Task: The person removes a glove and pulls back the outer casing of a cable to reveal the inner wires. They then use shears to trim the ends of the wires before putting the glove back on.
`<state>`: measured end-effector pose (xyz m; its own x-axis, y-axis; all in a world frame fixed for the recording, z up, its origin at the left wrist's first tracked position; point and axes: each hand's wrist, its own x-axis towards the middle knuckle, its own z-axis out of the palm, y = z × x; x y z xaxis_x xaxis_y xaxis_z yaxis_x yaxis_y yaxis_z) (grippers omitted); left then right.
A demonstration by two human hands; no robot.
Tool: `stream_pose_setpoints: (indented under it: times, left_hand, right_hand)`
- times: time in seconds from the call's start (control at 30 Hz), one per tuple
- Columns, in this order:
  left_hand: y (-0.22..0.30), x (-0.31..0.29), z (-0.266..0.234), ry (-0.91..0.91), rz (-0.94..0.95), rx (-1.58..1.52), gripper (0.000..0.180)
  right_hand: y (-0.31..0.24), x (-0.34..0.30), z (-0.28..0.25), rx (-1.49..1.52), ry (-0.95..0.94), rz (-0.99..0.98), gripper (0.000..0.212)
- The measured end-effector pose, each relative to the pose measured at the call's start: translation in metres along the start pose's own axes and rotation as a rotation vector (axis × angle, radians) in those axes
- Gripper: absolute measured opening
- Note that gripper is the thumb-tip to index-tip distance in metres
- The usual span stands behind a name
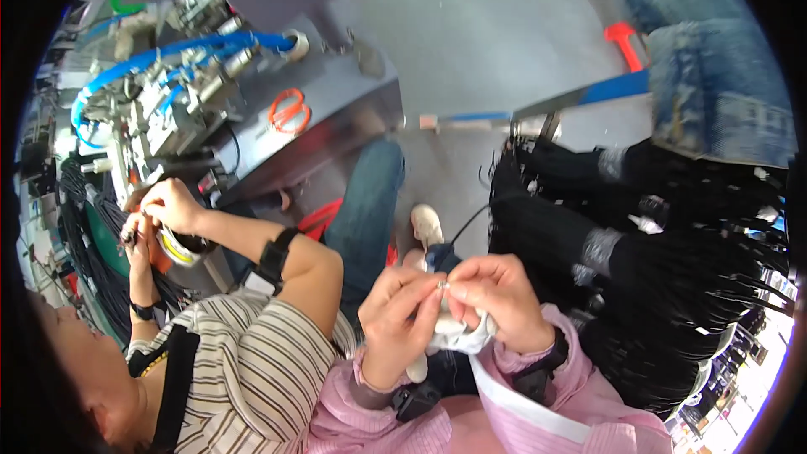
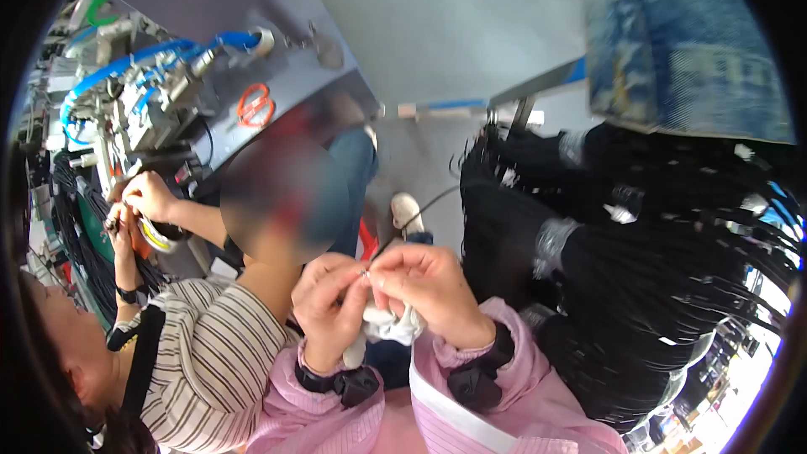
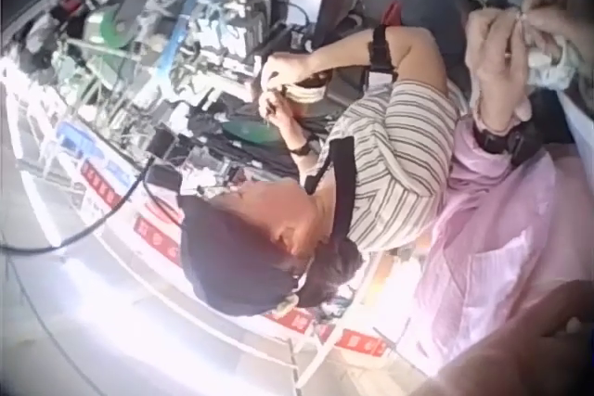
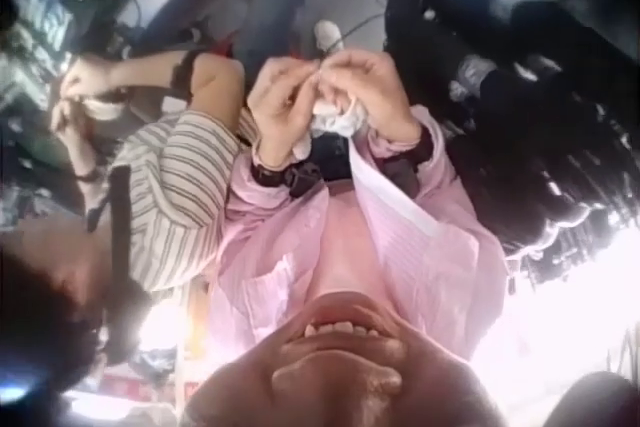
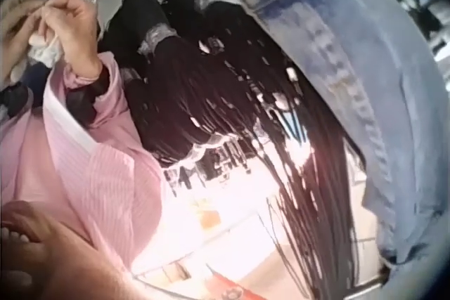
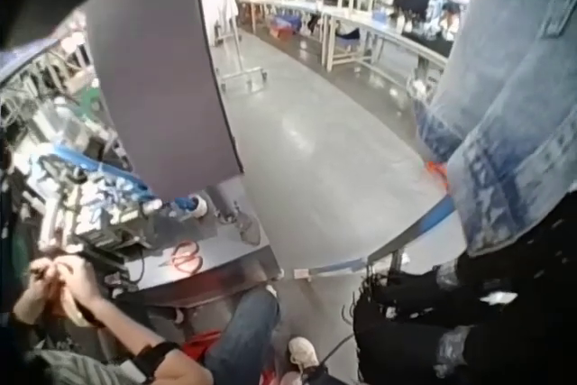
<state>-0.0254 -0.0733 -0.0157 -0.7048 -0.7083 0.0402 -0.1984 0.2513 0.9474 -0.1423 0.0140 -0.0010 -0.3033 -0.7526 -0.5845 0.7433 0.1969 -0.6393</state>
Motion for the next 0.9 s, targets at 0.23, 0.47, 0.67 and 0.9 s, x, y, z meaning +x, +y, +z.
stream_pose_setpoints:
  times: [0.23, 0.47, 0.67, 0.9]
  left_hand:
    - [0.008, -0.009, -0.012, 0.034, 0.12, 0.071, 0.014]
    - [0.025, -0.021, -0.039, -0.184, -0.28, -0.371, 0.009]
    - [0.047, -0.005, -0.043, -0.476, -0.293, -0.183, 0.011]
    - [0.022, -0.015, -0.054, -0.588, -0.218, -0.306, 0.013]
  right_hand:
    - [0.014, -0.008, 0.011, -0.016, -0.061, -0.134, 0.008]
    - [0.012, -0.03, 0.017, -0.365, -0.013, -0.119, 0.008]
    - [0.005, -0.034, -0.001, -0.473, -0.165, -0.218, 0.012]
    - [-0.001, -0.056, 0.013, -0.588, -0.147, -0.346, 0.018]
